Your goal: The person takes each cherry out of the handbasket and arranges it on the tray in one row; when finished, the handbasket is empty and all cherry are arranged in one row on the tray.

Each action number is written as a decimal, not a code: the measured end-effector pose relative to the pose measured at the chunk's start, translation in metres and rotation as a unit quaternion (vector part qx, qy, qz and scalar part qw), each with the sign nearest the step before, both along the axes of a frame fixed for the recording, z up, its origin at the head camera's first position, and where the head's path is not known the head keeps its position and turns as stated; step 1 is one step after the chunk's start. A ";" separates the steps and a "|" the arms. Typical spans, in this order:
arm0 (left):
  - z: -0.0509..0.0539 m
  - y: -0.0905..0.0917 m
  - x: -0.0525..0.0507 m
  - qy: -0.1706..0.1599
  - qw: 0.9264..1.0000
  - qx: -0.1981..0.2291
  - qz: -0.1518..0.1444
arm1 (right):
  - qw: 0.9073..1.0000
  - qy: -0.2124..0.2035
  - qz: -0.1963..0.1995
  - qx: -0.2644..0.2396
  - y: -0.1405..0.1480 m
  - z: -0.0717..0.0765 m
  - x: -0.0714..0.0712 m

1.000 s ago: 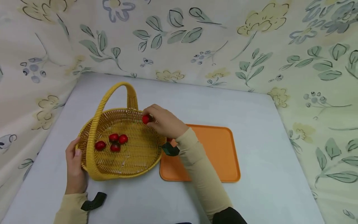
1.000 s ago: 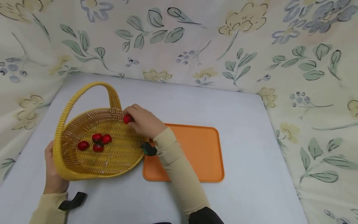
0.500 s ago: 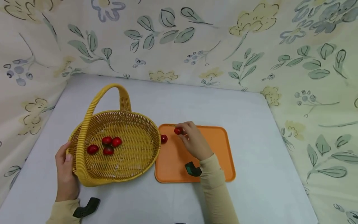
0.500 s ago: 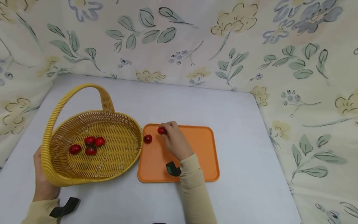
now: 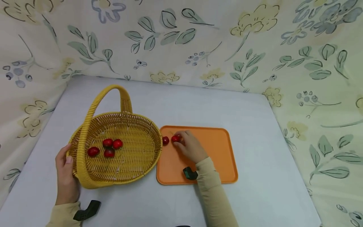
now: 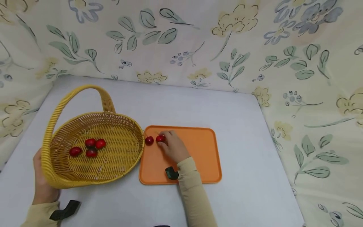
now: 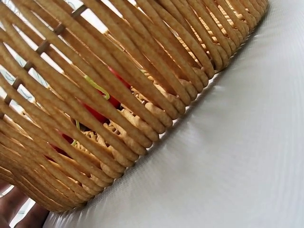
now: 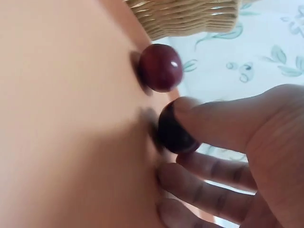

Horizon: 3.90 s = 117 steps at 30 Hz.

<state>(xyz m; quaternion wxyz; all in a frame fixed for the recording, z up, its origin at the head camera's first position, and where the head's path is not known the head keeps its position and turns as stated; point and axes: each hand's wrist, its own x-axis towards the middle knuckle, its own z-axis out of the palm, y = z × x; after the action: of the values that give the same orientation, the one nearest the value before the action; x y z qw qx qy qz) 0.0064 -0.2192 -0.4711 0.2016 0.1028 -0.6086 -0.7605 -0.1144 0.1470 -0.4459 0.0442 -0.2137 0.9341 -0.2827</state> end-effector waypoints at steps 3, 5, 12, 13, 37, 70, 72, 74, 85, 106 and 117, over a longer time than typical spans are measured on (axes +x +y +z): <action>-0.001 -0.001 -0.001 -0.001 1.000 -0.003 0.001 | 1.000 -0.004 -0.006 0.006 -0.002 -0.004 -0.001; -0.002 -0.002 -0.001 0.001 1.000 -0.001 -0.001 | 1.000 -0.006 -0.009 0.008 -0.003 -0.006 -0.001; -0.002 -0.002 0.000 0.012 1.000 0.005 -0.008 | 1.000 -0.017 -0.014 0.007 -0.005 -0.007 0.000; -0.001 -0.002 0.000 0.011 1.000 0.004 -0.008 | 1.000 -0.018 -0.014 0.006 -0.005 -0.008 0.000; -0.001 -0.003 -0.002 0.009 1.000 0.009 -0.006 | 0.962 0.052 0.249 0.098 -0.114 0.089 -0.013; 0.006 -0.006 0.009 -0.052 0.998 -0.032 0.012 | 0.932 -0.056 0.321 0.157 -0.189 0.063 -0.029; 0.007 -0.009 0.009 -0.046 0.998 -0.030 0.016 | 0.936 -0.060 0.313 0.149 -0.189 0.067 -0.030; 0.008 -0.011 0.007 -0.030 0.999 -0.024 0.017 | 0.936 -0.057 0.313 0.151 -0.189 0.068 -0.032; 0.003 -0.006 -0.002 -0.010 1.000 -0.012 -0.007 | 0.921 -0.066 0.344 0.172 -0.192 0.039 -0.041; 0.001 -0.003 0.000 -0.035 0.999 -0.024 -0.003 | 0.985 -0.038 0.131 -0.105 -0.035 0.090 -0.031; -0.002 -0.005 0.000 -0.026 1.000 -0.015 0.001 | 0.988 -0.102 -0.038 -0.105 0.028 0.035 -0.004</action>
<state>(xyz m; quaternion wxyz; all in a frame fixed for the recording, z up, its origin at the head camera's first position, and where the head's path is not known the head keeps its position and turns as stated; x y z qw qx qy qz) 0.0067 -0.2244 -0.4731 0.1883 0.1198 -0.6246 -0.7484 -0.1181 0.1755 -0.4109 0.1061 -0.1512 0.8972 -0.4011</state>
